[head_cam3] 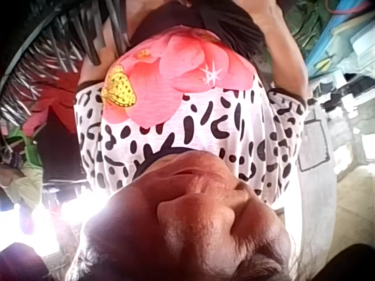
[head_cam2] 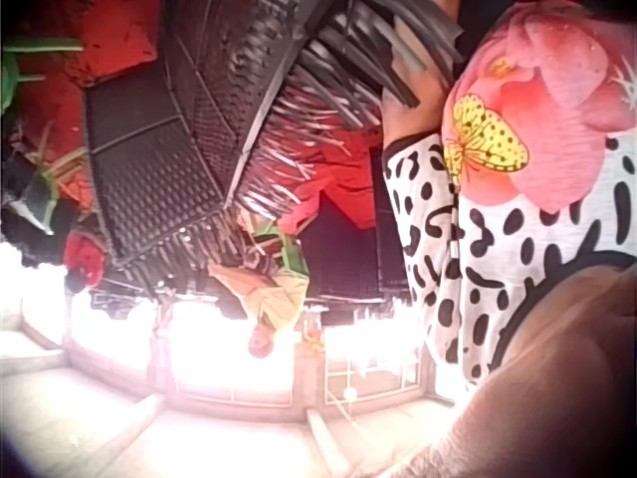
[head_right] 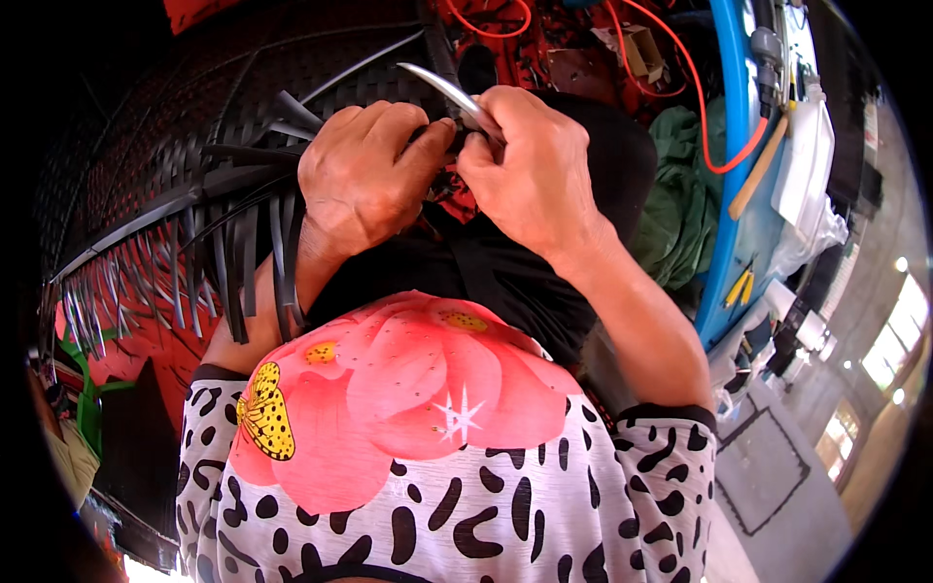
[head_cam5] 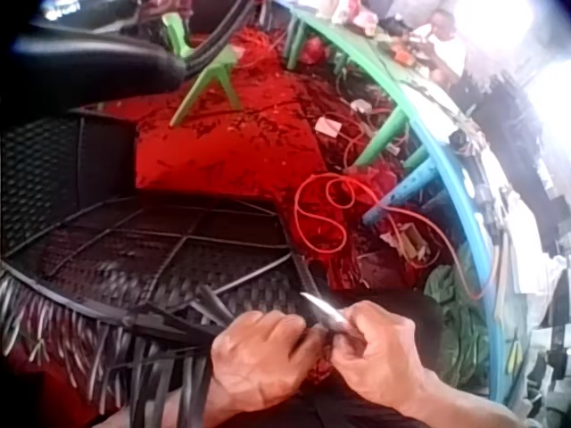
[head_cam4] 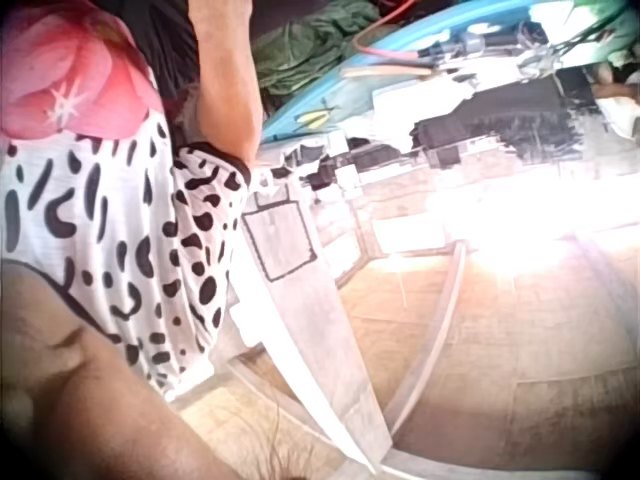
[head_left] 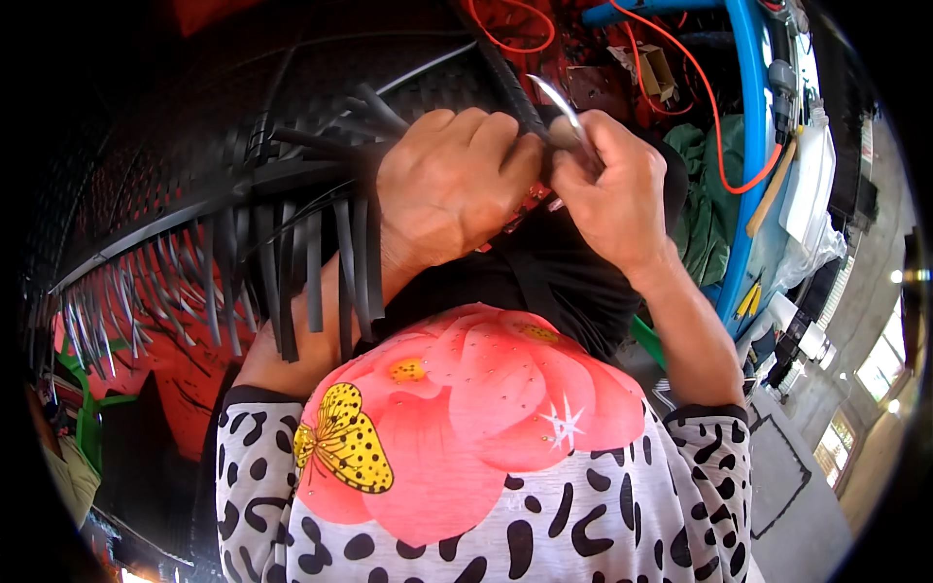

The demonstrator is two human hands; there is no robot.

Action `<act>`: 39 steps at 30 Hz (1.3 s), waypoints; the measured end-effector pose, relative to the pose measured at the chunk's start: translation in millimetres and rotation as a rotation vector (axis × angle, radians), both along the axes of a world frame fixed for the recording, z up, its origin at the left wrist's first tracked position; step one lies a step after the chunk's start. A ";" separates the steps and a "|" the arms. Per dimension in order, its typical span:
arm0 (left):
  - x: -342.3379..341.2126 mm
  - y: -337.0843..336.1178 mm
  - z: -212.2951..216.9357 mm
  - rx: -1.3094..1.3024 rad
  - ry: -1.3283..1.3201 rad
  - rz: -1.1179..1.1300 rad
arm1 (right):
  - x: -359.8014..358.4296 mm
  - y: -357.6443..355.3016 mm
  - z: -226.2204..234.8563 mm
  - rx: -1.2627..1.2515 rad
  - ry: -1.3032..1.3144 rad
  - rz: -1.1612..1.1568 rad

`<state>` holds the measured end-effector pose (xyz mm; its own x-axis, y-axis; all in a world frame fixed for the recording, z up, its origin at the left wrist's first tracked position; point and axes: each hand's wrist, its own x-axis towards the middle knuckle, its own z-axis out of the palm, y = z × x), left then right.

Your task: The person uses a metal tool to clip and secure black synthetic strips onto a furniture frame, handling the strips and the tool repeatedly to finish the edges.

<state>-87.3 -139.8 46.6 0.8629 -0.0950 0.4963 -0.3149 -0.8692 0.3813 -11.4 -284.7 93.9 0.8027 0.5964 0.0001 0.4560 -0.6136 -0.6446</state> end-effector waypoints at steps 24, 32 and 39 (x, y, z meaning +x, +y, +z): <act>13.1 -9.9 9.4 0.003 0.070 -0.071 | -12.5 -31.2 -5.9 0.616 0.823 -0.569; 10.8 -0.9 7.9 -0.035 0.084 -0.101 | -74.5 -65.6 -19.7 0.643 1.284 -0.562; 5.9 -2.5 0.8 -0.057 -0.008 -0.049 | -35.6 -84.7 20.8 0.240 0.722 -0.279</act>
